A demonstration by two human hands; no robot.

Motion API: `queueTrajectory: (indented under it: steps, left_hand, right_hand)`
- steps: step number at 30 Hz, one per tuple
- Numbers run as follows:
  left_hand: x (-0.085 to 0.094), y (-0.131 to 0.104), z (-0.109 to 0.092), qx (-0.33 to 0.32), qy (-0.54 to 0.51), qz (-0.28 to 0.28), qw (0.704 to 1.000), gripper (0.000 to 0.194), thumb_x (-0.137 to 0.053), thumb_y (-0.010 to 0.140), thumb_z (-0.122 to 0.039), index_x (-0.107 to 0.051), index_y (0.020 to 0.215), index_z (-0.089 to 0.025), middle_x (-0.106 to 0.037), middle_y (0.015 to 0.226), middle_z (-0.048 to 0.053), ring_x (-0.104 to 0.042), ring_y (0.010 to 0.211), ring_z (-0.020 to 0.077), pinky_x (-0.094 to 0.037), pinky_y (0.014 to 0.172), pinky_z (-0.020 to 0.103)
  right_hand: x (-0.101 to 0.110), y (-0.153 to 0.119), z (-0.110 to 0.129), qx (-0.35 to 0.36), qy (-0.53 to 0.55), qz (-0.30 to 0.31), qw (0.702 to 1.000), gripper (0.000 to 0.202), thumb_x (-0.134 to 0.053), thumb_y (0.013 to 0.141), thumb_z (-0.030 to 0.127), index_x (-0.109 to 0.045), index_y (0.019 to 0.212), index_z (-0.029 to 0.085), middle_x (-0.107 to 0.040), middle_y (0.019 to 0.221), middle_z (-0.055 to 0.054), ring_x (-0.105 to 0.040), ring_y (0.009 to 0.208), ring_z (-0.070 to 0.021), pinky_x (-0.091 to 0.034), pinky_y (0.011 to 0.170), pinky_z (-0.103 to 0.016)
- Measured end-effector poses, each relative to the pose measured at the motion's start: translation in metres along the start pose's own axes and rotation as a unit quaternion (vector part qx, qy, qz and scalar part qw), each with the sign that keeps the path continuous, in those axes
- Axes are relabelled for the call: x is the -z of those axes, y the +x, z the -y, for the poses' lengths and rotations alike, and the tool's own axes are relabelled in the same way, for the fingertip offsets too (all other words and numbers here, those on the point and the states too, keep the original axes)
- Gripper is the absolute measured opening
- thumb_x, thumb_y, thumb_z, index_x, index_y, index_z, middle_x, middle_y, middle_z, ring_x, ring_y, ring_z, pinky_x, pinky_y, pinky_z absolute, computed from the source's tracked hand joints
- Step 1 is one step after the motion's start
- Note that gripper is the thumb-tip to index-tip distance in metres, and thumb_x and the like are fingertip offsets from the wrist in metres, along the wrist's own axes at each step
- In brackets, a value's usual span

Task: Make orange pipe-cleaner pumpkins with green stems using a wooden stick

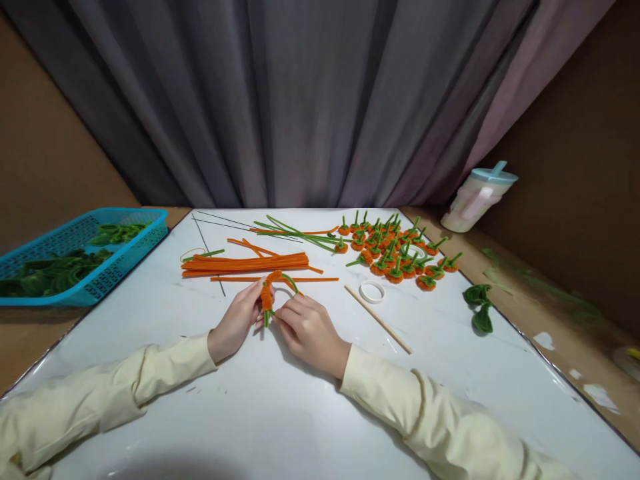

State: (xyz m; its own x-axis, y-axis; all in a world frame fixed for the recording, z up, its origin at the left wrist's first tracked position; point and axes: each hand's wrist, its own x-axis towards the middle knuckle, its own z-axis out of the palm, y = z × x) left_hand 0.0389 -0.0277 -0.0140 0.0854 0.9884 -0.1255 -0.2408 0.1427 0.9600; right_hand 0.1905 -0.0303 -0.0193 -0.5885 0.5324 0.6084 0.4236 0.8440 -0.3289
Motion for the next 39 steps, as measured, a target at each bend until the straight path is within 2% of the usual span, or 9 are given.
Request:
queueTrajectory:
  steps: [7, 17, 20, 24, 31, 34, 36, 39]
  left_hand:
    - [-0.001, -0.002, 0.006, -0.047, 0.08, -0.006, 0.996, 0.038, -0.047, 0.081, -0.056, -0.046, 0.072, -0.019, -0.043, 0.056, -0.006, -0.038, 0.041, 0.0083, -0.033, 0.038, 0.02]
    - [-0.002, 0.003, -0.001, -0.037, -0.005, -0.045, 0.998, 0.026, -0.052, 0.08, -0.043, -0.046, 0.071, -0.019, -0.047, 0.066, -0.004, -0.044, 0.061, 0.0115, -0.038, 0.059, 0.022]
    - [-0.003, 0.005, 0.0, -0.069, 0.026, -0.04, 0.996, 0.027, -0.049, 0.082, -0.043, -0.048, 0.072, -0.018, -0.048, 0.069, -0.002, -0.045, 0.066, 0.0123, -0.038, 0.066, 0.023]
    - [-0.005, 0.004, 0.002, -0.083, 0.092, -0.028, 0.992, 0.031, -0.044, 0.086, -0.045, -0.047, 0.071, -0.019, -0.047, 0.066, -0.003, -0.045, 0.064, 0.0131, -0.037, 0.067, 0.024]
    - [-0.004, 0.001, 0.009, -0.124, 0.154, 0.01, 0.98, 0.031, -0.042, 0.086, -0.048, -0.046, 0.076, -0.02, -0.046, 0.07, -0.002, -0.045, 0.069, 0.015, -0.037, 0.07, 0.026]
    - [-0.001, 0.003, 0.009, -0.119, 0.129, -0.01, 0.984, 0.031, -0.046, 0.083, -0.049, -0.046, 0.074, -0.019, -0.047, 0.07, -0.002, -0.045, 0.069, 0.015, -0.038, 0.069, 0.026]
    - [0.0, 0.006, 0.006, -0.095, 0.076, -0.016, 0.992, 0.033, -0.049, 0.08, -0.05, -0.046, 0.07, -0.019, -0.047, 0.066, -0.003, -0.045, 0.064, 0.0137, -0.038, 0.065, 0.025]
    - [0.004, 0.008, -0.002, -0.042, -0.002, 0.032, 0.999, 0.035, -0.052, 0.078, -0.047, -0.045, 0.061, -0.017, -0.048, 0.056, -0.003, -0.045, 0.055, 0.0118, -0.038, 0.058, 0.024]
  right_hand:
    - [-0.001, 0.001, 0.0, -0.032, 0.005, -0.003, 0.999, 0.021, -0.041, 0.091, 0.017, -0.057, 0.077, 0.017, -0.06, 0.071, -0.006, -0.052, 0.067, -0.0164, -0.043, 0.062, -0.028]
    - [-0.002, 0.0, -0.007, -0.056, 0.025, -0.002, 0.998, 0.017, -0.045, 0.091, 0.021, -0.058, 0.08, 0.018, -0.062, 0.074, -0.006, -0.053, 0.071, -0.017, -0.045, 0.064, -0.028]
    - [-0.002, 0.002, -0.003, -0.045, 0.027, -0.009, 0.999, 0.02, -0.043, 0.091, 0.018, -0.056, 0.077, 0.018, -0.06, 0.071, -0.005, -0.051, 0.067, -0.016, -0.044, 0.062, -0.027]
    - [-0.003, 0.004, 0.003, -0.038, 0.019, -0.006, 0.999, 0.022, -0.041, 0.091, 0.018, -0.054, 0.073, 0.018, -0.058, 0.068, -0.004, -0.05, 0.064, -0.0154, -0.043, 0.059, -0.026]
    - [-0.008, 0.003, 0.004, -0.084, 0.018, -0.024, 0.996, 0.024, -0.042, 0.088, 0.018, -0.051, 0.066, 0.019, -0.054, 0.062, -0.001, -0.051, 0.062, -0.0142, -0.042, 0.058, -0.024]
    - [-0.005, 0.002, 0.005, -0.082, 0.041, -0.034, 0.995, 0.016, -0.044, 0.088, 0.018, -0.055, 0.075, 0.018, -0.058, 0.068, -0.002, -0.053, 0.065, -0.0142, -0.045, 0.059, -0.024]
    - [-0.001, 0.001, 0.005, -0.083, 0.063, -0.052, 0.993, 0.01, -0.048, 0.087, 0.019, -0.056, 0.091, 0.018, -0.061, 0.083, -0.006, -0.057, 0.072, -0.0147, -0.048, 0.062, -0.024]
    - [0.005, 0.0, 0.003, -0.06, 0.057, -0.082, 0.993, 0.026, -0.05, 0.085, 0.016, -0.05, 0.111, 0.018, -0.058, 0.109, -0.011, -0.058, 0.093, -0.0178, -0.051, 0.076, -0.029]
